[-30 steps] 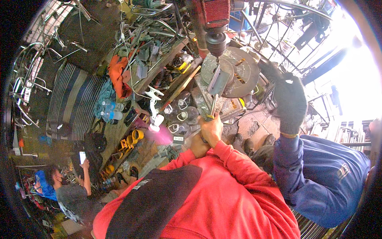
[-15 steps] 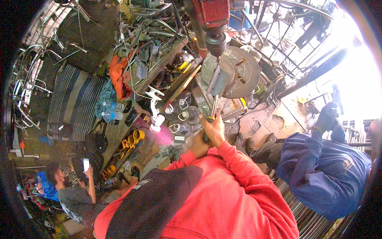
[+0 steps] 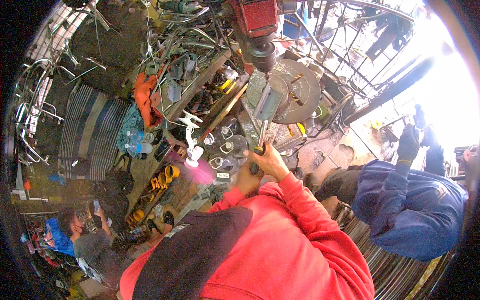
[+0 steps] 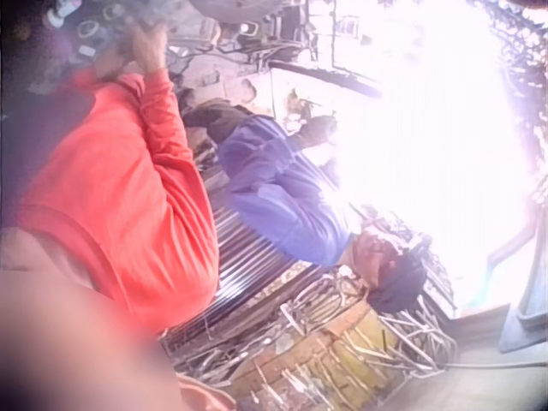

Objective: The person uses a drill press to drill holes into small metal pieces. They secure each piece with pliers, lower the drill, and then remove the piece after drilling. The process is repeated for multiple pieces.

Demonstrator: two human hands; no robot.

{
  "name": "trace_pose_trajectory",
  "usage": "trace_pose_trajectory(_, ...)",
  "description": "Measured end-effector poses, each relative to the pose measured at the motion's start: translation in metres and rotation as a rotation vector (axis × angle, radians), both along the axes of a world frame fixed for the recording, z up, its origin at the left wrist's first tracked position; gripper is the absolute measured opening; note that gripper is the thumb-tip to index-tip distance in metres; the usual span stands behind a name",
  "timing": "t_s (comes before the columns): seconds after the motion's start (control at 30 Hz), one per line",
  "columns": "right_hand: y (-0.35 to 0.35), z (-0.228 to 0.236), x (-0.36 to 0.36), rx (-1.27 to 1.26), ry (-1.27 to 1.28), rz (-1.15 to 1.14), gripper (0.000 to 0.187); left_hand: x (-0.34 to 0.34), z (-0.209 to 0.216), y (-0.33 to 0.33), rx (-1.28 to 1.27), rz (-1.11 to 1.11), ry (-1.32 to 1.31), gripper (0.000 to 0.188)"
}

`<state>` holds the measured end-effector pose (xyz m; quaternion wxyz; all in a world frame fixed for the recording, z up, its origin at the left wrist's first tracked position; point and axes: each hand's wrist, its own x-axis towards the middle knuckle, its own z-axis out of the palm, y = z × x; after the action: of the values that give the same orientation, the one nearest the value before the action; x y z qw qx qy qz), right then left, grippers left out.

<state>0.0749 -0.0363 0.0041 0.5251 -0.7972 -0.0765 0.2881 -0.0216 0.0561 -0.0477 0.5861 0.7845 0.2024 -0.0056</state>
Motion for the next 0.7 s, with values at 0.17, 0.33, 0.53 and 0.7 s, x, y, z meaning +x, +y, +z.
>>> trace_pose_trajectory(0.17, -0.008, 0.003, 0.009, -0.028, -0.003, 0.128, 0.058, 0.001, -0.001, 0.003, 0.057, -0.019, -0.017, 0.047)
trace_pose_trajectory(0.33, -0.01, -0.005, 0.012, -0.083, -0.006, 0.171, 0.053, 0.005, -0.01, -0.001, 0.013, -0.022, 0.068, 0.043)
trace_pose_trajectory(0.53, -0.055, 0.0, 0.038, 0.204, 0.154, 0.425, 0.054, 0.004, -0.006, -0.012, -0.095, 0.087, 0.041, 0.029)
trace_pose_trajectory(0.7, -0.08, 0.02, 0.049, 0.215, 0.048, 0.514, 0.063, 0.007, 0.026, -0.035, 0.079, 0.187, 0.098, 0.03)
